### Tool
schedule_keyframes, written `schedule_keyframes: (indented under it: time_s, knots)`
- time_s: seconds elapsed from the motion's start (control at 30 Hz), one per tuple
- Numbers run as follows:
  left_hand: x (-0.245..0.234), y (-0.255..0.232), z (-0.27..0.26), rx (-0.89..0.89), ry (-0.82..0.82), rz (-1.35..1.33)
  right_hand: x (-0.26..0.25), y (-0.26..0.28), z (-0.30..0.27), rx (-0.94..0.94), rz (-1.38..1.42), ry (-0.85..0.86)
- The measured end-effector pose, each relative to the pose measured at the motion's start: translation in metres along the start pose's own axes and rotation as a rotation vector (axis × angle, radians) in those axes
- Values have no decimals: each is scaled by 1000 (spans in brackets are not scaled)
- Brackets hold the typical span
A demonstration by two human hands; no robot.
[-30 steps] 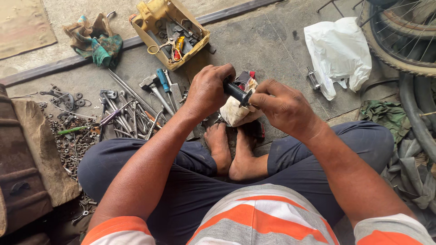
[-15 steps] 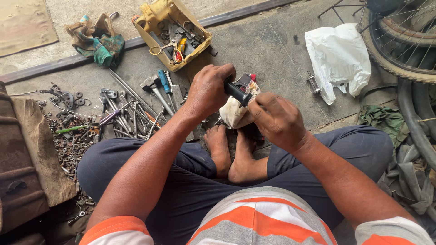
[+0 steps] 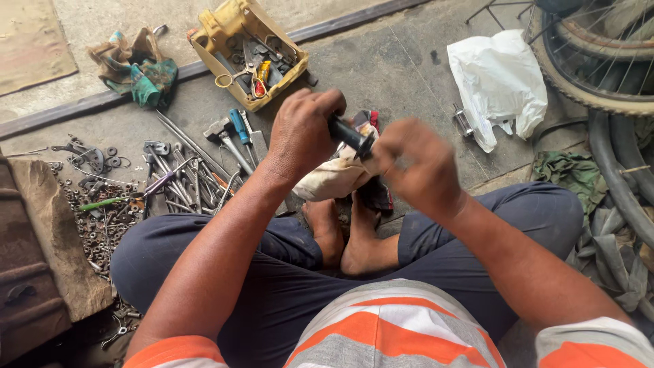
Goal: The person sits on the floor and wipes several small mechanical parts with a cloth. They pick up each part, wipe it thoroughly, and place it back down among other parts and tools.
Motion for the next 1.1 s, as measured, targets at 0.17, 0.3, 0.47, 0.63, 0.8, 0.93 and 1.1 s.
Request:
schedule_keyframes:
  time_s: [0.17,0.3,0.47,0.63,0.8,0.93,1.1]
  knots:
    - [16,12,-10,-64,194,50,4,32,-6,-444,-154,115]
    - [5,8,-8,44,-38,-11,19,-37,-17,605,153,110]
    - [2,15,-2,-23,-152,31,46,-54,-20,985,832,2]
    - [10,40,-6,-221,63,-152,21,-23,12,290,75,118]
    - [30,49,-19,-262,318,-232,19,32,11,-510,-209,231]
    - [39,44,-22,-281,297,-88,16,31,8,-470,-186,135]
    - [13,19,-16,-61,-86,-39,21,-30,-6,358,222,38]
Point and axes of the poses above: each hand's wrist, its own z-axis towards the middle knuckle, its own x-axis out of the palm, y = z × x, the point moved 7 cm from there along z, towards the middle knuckle, and after that the axes turned 9 degrees about -y, right-handed, at the moved point
